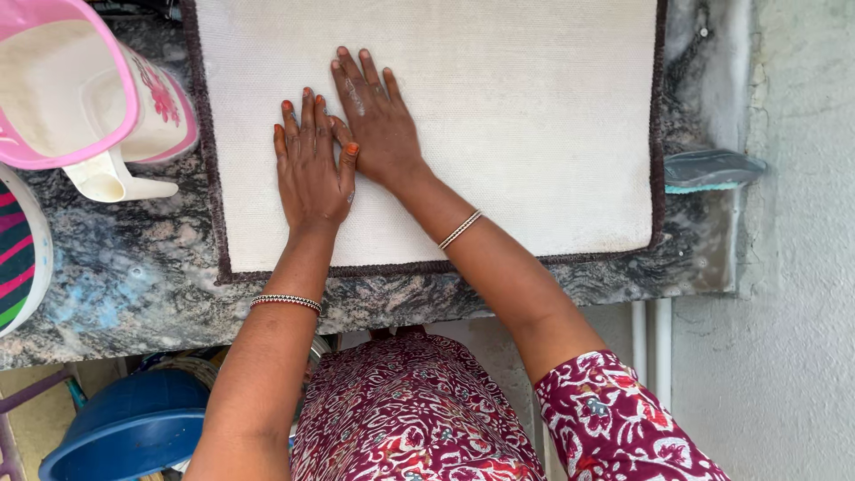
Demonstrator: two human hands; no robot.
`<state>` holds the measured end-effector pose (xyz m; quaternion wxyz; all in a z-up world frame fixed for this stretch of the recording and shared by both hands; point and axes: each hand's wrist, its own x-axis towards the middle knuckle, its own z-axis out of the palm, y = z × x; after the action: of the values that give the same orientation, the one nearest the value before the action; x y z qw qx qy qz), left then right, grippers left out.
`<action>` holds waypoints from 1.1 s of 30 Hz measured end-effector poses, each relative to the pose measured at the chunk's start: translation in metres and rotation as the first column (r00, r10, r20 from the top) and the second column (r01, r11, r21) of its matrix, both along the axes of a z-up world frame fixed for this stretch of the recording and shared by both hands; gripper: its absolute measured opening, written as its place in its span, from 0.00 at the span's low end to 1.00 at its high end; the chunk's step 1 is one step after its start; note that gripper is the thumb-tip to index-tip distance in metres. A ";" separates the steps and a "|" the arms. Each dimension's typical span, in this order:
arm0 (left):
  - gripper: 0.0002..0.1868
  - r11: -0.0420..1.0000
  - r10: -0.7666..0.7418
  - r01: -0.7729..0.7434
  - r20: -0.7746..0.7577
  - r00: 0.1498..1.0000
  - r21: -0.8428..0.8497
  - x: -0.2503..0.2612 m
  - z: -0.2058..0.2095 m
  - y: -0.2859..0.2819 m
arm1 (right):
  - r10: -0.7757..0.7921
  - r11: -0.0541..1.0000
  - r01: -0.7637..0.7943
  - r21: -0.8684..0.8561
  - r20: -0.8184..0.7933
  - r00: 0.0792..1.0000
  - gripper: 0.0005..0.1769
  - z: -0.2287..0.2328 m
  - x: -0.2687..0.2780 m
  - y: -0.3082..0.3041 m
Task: The person washes a patterned door mat by applying soap and water from a pitcher, scrubbing the surface by hand, and then flipping it over to flatten and wipe the reverse side.
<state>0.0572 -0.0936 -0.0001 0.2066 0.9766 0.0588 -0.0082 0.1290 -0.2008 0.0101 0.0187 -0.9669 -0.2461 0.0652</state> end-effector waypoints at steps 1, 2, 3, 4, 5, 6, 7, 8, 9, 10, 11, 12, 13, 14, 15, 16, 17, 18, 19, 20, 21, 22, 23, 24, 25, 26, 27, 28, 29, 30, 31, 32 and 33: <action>0.45 0.999 -0.012 0.013 -0.023 1.000 0.043 0.001 0.001 0.001 | 0.012 1.000 -0.012 -0.008 -0.075 0.997 0.39 0.001 0.012 -0.011; 0.46 0.996 -0.027 0.031 -0.049 0.998 0.081 0.001 0.001 0.001 | 0.019 1.000 -0.022 -0.021 -0.153 0.988 0.38 0.000 0.023 -0.029; 0.45 0.996 -0.025 0.030 -0.060 0.998 0.083 0.001 0.002 0.000 | -0.049 0.999 0.050 0.014 -0.051 0.998 0.39 -0.002 0.037 -0.053; 0.44 0.996 -0.020 0.026 -0.072 0.997 0.083 0.001 0.003 0.000 | -0.118 0.992 0.115 0.054 0.049 0.992 0.39 -0.004 0.054 -0.079; 0.43 0.996 -0.016 0.023 -0.085 0.996 0.083 0.000 0.003 0.000 | -0.202 0.977 0.196 0.079 0.080 0.976 0.40 -0.005 0.069 -0.107; 0.42 0.996 -0.019 0.025 -0.080 0.997 0.082 0.000 0.003 -0.001 | -0.298 0.953 0.293 0.072 0.069 0.952 0.40 -0.005 0.083 -0.138; 0.42 0.996 -0.022 0.028 -0.075 0.997 0.081 -0.001 0.003 0.000 | -0.361 0.931 0.356 0.085 0.067 0.930 0.40 -0.004 0.093 -0.170; 0.41 0.996 -0.023 0.028 -0.065 0.998 0.081 0.001 0.004 0.000 | -0.399 0.917 0.398 0.031 0.098 0.912 0.40 -0.003 0.103 -0.196; 0.41 0.997 -0.025 0.030 -0.067 0.997 0.076 0.001 0.004 0.000 | -0.447 0.894 0.444 0.054 0.111 0.887 0.41 0.001 0.107 -0.224; 0.40 0.997 -0.024 0.028 -0.068 0.997 0.072 0.002 0.004 0.000 | -0.530 0.847 0.530 0.035 0.107 0.841 0.42 0.005 0.111 -0.247; 0.40 0.997 -0.022 0.027 -0.069 0.997 0.069 0.002 0.003 0.000 | -0.602 0.799 0.600 0.043 0.077 0.795 0.41 0.008 0.113 -0.266; 0.40 0.998 -0.022 0.026 -0.069 0.997 0.063 0.002 0.003 0.001 | -0.670 0.743 0.668 0.051 0.047 0.741 0.41 0.009 0.116 -0.277; 0.40 0.998 -0.021 0.026 -0.070 0.997 0.058 0.002 0.003 0.001 | -0.695 0.719 0.694 0.036 0.052 0.717 0.41 0.005 0.123 -0.277; 0.40 0.999 -0.023 0.026 -0.070 0.997 0.048 0.002 0.002 -0.001 | -0.720 0.693 0.720 0.018 0.062 0.691 0.41 0.000 0.129 -0.272; 0.40 0.998 -0.020 0.024 -0.066 0.998 0.060 0.001 0.001 -0.001 | -0.743 0.667 0.745 0.001 0.073 0.665 0.40 -0.001 0.134 -0.267; 0.40 0.997 -0.017 0.022 -0.058 0.998 0.075 0.002 0.001 -0.001 | -0.764 0.643 0.766 -0.016 0.061 0.643 0.42 -0.001 0.141 -0.257; 0.40 0.996 -0.014 0.018 -0.050 0.999 0.090 0.003 0.001 -0.001 | -0.783 0.619 0.785 -0.034 0.051 0.620 0.45 -0.002 0.146 -0.238; 0.40 0.995 -0.014 0.018 -0.045 0.999 0.096 0.003 0.002 0.000 | -0.803 0.593 0.804 -0.044 0.039 0.594 0.48 -0.003 0.150 -0.214; 0.40 0.995 -0.014 0.018 -0.040 0.999 0.102 0.003 0.003 0.000 | -0.759 0.647 0.761 -0.051 0.047 0.649 0.47 -0.004 0.151 -0.185; 0.40 0.994 -0.012 0.016 -0.037 0.999 0.105 0.002 0.003 -0.001 | -0.710 0.699 0.713 -0.064 0.057 0.701 0.47 -0.006 0.147 -0.152; 0.40 0.994 -0.013 0.017 -0.040 0.999 0.109 0.004 0.003 -0.001 | -0.655 0.753 0.657 -0.040 0.046 0.754 0.47 -0.007 0.140 -0.120; 0.40 0.993 -0.011 0.016 -0.048 0.999 0.113 0.002 0.004 -0.001 | -0.572 0.818 0.574 -0.048 0.046 0.819 0.47 -0.007 0.131 -0.090; 0.40 0.993 -0.009 0.015 -0.057 0.998 0.117 0.003 0.004 -0.001 | -0.492 0.862 0.496 -0.104 0.060 0.868 0.46 -0.006 0.124 -0.059; 0.40 0.993 -0.011 0.019 -0.068 0.998 0.115 0.003 0.005 -0.001 | -0.388 0.915 0.392 -0.092 0.056 0.920 0.46 -0.005 0.114 -0.033; 0.40 0.993 -0.013 0.022 -0.078 0.997 0.113 0.003 0.006 0.000 | -0.289 0.952 0.292 -0.087 0.042 0.956 0.47 -0.005 0.101 -0.008; 0.39 0.993 -0.015 0.025 -0.090 0.996 0.111 0.003 0.007 0.000 | -0.188 0.979 0.190 -0.081 0.027 0.982 0.47 -0.004 0.092 0.011; 0.40 0.993 -0.013 0.025 -0.105 0.994 0.116 0.004 0.008 -0.001 | -0.109 0.990 0.111 -0.083 0.030 0.994 0.46 -0.001 0.087 0.024; 0.40 0.992 -0.012 0.027 -0.123 0.992 0.123 0.004 0.009 -0.001 | -0.032 0.996 0.035 -0.085 0.030 0.999 0.46 0.000 0.082 0.034; 0.41 0.991 -0.011 0.030 -0.141 0.990 0.130 0.005 0.009 0.000 | 0.045 0.995 -0.042 -0.085 0.031 0.999 0.45 0.000 0.079 0.039; 0.41 0.992 -0.008 0.025 -0.137 0.991 0.123 0.005 0.009 0.000 | 0.067 0.994 -0.068 -0.081 -0.009 0.998 0.43 0.001 0.083 0.035; 0.40 0.993 -0.006 0.021 -0.133 0.991 0.116 0.005 0.009 0.001 | 0.090 0.993 -0.093 -0.077 -0.049 0.995 0.42 0.003 0.092 0.023; 0.40 0.994 -0.007 0.020 -0.131 0.991 0.104 0.005 0.008 -0.001 | 0.109 0.990 -0.116 -0.076 -0.091 0.990 0.41 0.002 0.100 0.003; 0.40 0.994 -0.007 0.021 -0.121 0.993 0.110 0.005 0.007 -0.001 | 0.058 0.994 -0.059 -0.092 -0.020 0.998 0.42 0.001 0.111 -0.019</action>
<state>0.0622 -0.0949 0.0067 0.1481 0.9847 0.0647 -0.0650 0.2400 -0.2198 0.0107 -0.0258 -0.9585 -0.2709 0.0855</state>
